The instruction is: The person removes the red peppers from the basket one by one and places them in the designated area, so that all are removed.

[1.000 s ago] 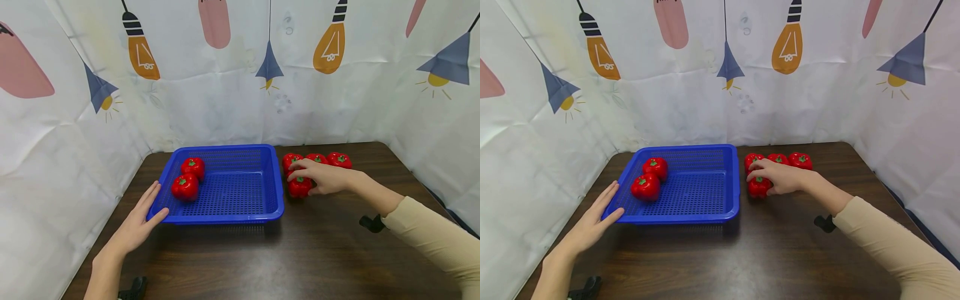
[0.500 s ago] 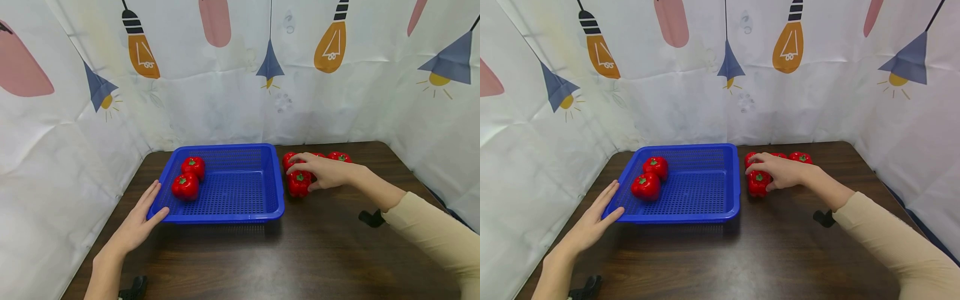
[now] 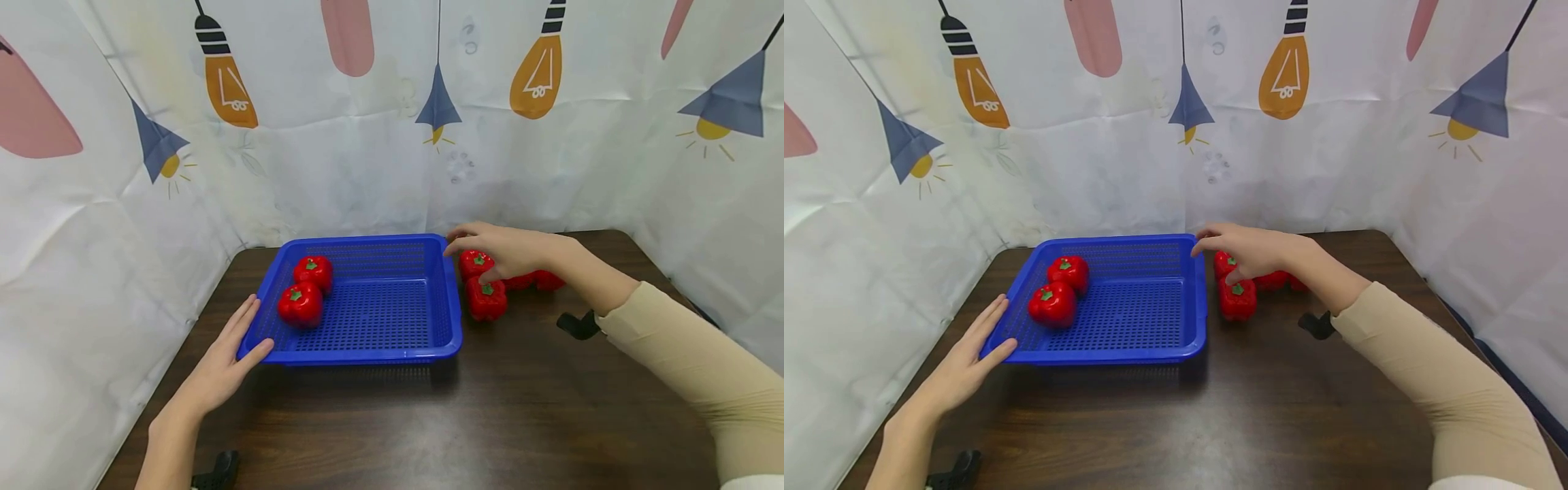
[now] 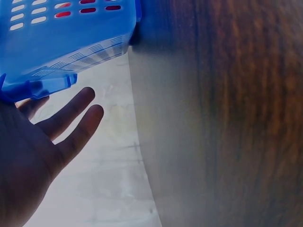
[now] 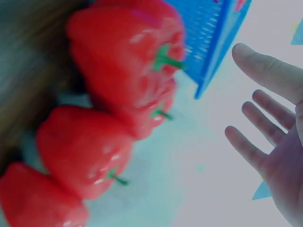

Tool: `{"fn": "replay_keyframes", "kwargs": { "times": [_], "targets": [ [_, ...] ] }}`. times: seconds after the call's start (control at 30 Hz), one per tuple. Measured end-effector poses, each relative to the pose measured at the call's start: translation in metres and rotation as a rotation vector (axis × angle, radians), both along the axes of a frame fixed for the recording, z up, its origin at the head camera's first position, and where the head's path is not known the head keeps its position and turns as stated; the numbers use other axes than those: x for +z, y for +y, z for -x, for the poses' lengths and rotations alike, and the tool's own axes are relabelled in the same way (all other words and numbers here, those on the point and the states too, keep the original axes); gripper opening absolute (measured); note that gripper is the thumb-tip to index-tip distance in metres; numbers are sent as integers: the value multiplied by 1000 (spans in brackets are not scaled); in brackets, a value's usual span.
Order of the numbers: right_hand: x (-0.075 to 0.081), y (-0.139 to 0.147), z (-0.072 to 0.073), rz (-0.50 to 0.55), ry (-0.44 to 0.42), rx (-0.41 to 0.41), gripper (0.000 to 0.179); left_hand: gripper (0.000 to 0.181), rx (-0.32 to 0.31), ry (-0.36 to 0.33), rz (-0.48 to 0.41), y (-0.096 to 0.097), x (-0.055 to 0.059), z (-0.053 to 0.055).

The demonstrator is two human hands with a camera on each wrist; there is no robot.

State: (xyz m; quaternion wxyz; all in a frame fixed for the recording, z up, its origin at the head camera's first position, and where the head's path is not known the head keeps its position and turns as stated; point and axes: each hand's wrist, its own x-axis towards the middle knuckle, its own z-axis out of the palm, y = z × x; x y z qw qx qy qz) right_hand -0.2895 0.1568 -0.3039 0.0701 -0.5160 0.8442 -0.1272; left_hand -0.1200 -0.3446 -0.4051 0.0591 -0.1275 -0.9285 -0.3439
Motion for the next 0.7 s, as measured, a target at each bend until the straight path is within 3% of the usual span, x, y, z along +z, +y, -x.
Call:
{"fn": "replay_keyframes", "kwargs": {
  "times": [0.33,0.7],
  "targets": [
    [20,-50,4,-26,18,73,61,76,1,5,2,0,0,1],
    [25,-104,16,-96,-13,100,64,77,7,3,6,-1,0,1]
  ]
}}
